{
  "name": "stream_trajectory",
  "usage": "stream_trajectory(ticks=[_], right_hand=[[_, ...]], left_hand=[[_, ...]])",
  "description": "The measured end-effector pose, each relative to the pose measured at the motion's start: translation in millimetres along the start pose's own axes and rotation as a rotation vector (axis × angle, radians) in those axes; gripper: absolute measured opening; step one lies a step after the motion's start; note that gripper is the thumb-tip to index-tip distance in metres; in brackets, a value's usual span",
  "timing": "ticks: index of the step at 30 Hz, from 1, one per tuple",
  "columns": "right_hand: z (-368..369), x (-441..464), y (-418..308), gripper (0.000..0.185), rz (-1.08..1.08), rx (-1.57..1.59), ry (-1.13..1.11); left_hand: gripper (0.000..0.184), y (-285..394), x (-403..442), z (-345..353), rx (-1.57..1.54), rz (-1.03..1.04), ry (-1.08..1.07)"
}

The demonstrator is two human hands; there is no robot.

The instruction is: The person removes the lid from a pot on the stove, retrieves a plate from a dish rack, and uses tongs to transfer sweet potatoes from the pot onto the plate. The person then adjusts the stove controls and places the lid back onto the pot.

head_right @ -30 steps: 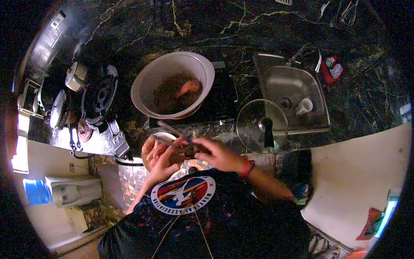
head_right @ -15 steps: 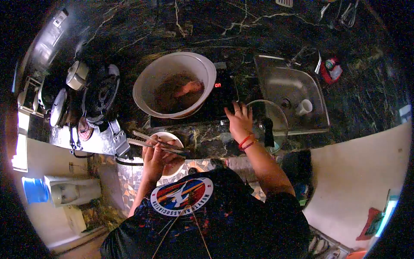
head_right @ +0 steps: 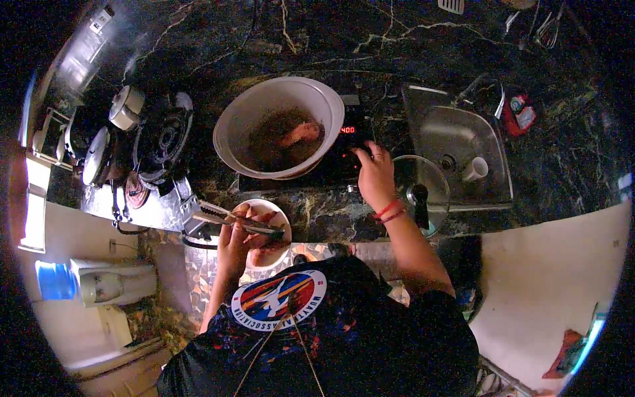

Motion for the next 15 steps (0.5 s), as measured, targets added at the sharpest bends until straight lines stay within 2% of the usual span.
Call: stream_trajectory(ticks=[4,7,10,13,15], right_hand=[[-5.7,-25.2,-10.0,0.014,0.419,0.811,-0.320],[12.7,-62.2,-14.0,0.017,0.736,1.276,-0.650],[15.8,-85.7,-26.1,0.021,1.168,1.500,-0.596],[27.3,-91.8,-27.7,0.025,1.486,1.835,-0.208],[40.7,-91.8,-24.2,0.034,1.443,1.957,-0.046]], left_hand=[[0.035,8.2,-3.1,1.7,0.056,0.012,0.083],[0.036,12.8,-3.7,2.4,0.079,-0.008,0.098],[0.037,17.7,-3.1,6.6,0.103,-0.008,0.120],[0.037,17.3,-3.2,10.1,0.110,0.001,0.157],[0.038,15.1,-2.2,12.0,0.083,0.001,0.142]])
Point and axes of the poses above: each hand's wrist, its own x-axis towards the middle knuckle, its own z-axis out of the palm, y = z × x, the point moved 1 cm from there along x, towards the middle knuckle, and after that the axes turned 7 degrees about -z, right-handed, at the moved point
